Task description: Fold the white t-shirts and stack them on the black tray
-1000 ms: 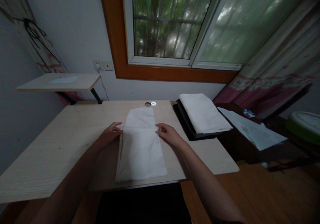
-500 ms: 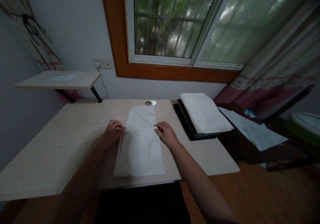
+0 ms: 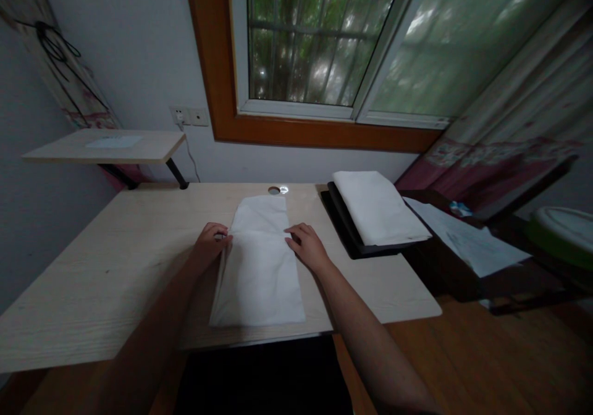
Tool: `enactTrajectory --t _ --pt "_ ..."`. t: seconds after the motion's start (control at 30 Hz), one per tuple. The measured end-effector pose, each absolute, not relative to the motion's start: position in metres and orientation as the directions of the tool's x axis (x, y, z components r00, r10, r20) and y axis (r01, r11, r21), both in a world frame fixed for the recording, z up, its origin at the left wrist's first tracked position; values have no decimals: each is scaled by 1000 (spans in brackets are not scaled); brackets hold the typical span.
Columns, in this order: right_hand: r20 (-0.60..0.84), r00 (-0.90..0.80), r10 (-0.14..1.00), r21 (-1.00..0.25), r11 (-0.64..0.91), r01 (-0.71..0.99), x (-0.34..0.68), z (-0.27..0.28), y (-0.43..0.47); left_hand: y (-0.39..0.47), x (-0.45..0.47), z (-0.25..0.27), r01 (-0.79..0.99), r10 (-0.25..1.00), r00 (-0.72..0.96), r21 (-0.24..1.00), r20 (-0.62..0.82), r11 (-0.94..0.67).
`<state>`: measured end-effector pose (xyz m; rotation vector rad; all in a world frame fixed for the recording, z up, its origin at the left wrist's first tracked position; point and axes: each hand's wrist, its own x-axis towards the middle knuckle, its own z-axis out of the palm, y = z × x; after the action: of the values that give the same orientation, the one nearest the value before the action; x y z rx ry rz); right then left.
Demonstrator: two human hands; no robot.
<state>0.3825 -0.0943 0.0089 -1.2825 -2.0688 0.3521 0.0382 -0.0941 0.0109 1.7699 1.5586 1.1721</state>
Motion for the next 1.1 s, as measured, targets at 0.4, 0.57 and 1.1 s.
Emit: enactTrajectory --t 0.4,0.57,1.1 --pt "394 -309 866 -527 488 696 382 6 -92 -98 40 17 491 964 -240 871 112 21" --pt "388 -301 871 -534 479 697 383 4 -92 -103 48 17 583 949 -270 812 163 26" --pt "383 -303 873 -537 477 695 381 12 -96 -108 43 19 847 821 -32 452 570 -281"
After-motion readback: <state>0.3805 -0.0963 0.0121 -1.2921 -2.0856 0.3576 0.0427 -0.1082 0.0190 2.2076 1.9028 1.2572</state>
